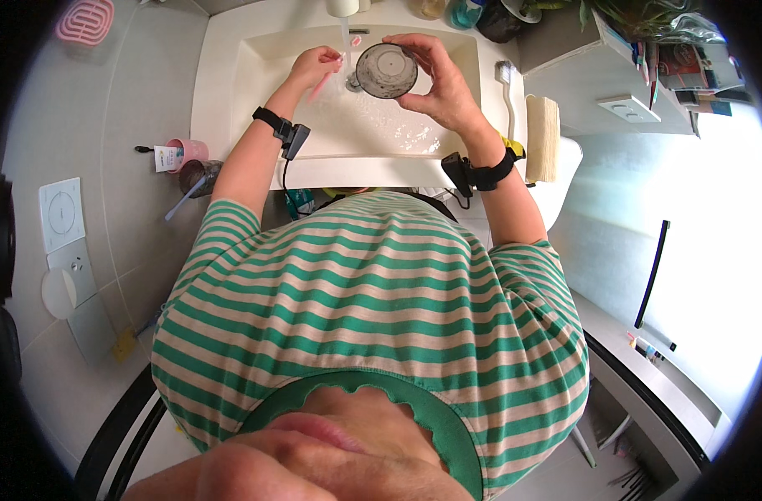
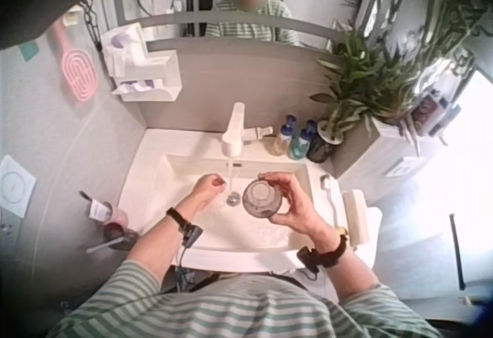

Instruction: The person wipes the bathroom mirror and sink area with a yellow cloth, then rinses the cloth under running water. They proceed to rinse two toothbrushes and two cups under the tap, placing them back on the sink counter.

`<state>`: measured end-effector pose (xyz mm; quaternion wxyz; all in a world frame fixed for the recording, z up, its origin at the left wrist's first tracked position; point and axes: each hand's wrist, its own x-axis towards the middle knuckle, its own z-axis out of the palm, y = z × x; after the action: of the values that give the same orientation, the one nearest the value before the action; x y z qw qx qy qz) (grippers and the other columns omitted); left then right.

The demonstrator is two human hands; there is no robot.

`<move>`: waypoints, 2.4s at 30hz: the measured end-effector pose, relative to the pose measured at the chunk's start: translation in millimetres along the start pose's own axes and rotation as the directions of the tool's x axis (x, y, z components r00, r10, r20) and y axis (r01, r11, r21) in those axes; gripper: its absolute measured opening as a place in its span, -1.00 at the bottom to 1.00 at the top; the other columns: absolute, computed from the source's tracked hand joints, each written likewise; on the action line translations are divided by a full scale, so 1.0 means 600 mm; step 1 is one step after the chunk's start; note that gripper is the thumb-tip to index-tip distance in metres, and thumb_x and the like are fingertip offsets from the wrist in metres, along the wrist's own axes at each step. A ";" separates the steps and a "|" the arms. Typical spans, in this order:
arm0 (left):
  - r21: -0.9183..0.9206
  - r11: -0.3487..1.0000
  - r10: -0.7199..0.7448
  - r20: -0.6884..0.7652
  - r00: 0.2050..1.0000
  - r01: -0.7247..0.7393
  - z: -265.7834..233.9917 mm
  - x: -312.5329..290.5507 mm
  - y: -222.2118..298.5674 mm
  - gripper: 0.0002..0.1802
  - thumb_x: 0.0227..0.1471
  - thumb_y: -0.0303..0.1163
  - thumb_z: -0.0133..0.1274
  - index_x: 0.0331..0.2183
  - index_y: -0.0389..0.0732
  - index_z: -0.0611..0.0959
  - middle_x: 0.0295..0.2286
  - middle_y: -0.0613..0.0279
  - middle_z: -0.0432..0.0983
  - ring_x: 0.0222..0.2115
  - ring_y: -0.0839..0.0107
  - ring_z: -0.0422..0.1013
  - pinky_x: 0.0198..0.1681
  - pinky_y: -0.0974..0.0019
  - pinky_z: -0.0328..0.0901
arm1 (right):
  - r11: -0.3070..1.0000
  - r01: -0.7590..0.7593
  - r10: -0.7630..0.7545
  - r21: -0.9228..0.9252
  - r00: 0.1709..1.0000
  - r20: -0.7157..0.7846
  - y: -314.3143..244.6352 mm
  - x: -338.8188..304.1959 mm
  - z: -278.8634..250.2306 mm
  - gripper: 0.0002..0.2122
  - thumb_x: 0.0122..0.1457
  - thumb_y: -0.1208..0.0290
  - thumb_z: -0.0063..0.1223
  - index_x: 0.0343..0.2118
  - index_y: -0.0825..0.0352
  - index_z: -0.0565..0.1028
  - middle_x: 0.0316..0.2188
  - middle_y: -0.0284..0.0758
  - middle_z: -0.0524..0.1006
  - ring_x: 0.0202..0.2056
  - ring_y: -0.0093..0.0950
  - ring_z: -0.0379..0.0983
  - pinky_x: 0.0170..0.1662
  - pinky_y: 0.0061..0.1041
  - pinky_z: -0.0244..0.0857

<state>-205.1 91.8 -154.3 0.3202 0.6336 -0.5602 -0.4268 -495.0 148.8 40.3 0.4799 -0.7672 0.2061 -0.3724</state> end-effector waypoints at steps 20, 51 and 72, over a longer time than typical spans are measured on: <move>-0.711 0.653 -0.039 0.313 0.949 0.262 -0.011 -0.151 0.072 -0.55 0.15 -0.08 0.17 -0.03 -0.12 0.49 -0.23 0.30 0.56 -0.22 0.39 0.55 -0.71 0.66 0.00 | 0.899 -0.353 0.271 -0.258 0.913 -0.306 0.178 -0.001 0.091 -0.25 -0.13 0.21 0.48 0.01 0.45 0.21 -0.14 -0.03 0.49 -0.16 -0.19 0.53 -0.14 -0.30 0.47; -0.545 0.783 -0.122 0.338 0.933 0.300 -0.025 -0.136 0.176 -0.51 0.20 0.18 -0.04 -0.24 -0.07 0.49 -0.55 0.31 0.49 -0.70 0.55 0.35 -0.80 0.60 -0.06 | 0.866 -0.017 0.238 -0.501 0.894 0.381 0.118 0.028 0.086 -0.41 0.07 0.29 0.20 0.16 0.24 0.25 -0.10 0.01 0.51 -0.13 0.00 0.47 -0.04 -0.13 0.35; -0.587 0.674 -0.610 -0.102 0.785 0.448 0.067 -0.023 -0.025 -0.61 0.25 -0.04 -0.29 -0.30 -0.14 0.46 -0.51 0.22 0.41 -0.66 0.39 0.33 -0.76 0.40 0.01 | 0.909 -0.389 0.331 -0.146 0.890 -0.314 0.316 0.106 0.123 -0.20 -0.28 0.26 0.52 0.09 0.39 0.35 -0.11 -0.16 0.56 -0.10 -0.31 0.52 0.00 -0.34 0.40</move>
<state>-235.0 111.0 -182.5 0.4222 0.7100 -0.1549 -0.5418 -389.9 62.8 -124.3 0.4251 -0.6995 0.4488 -0.3587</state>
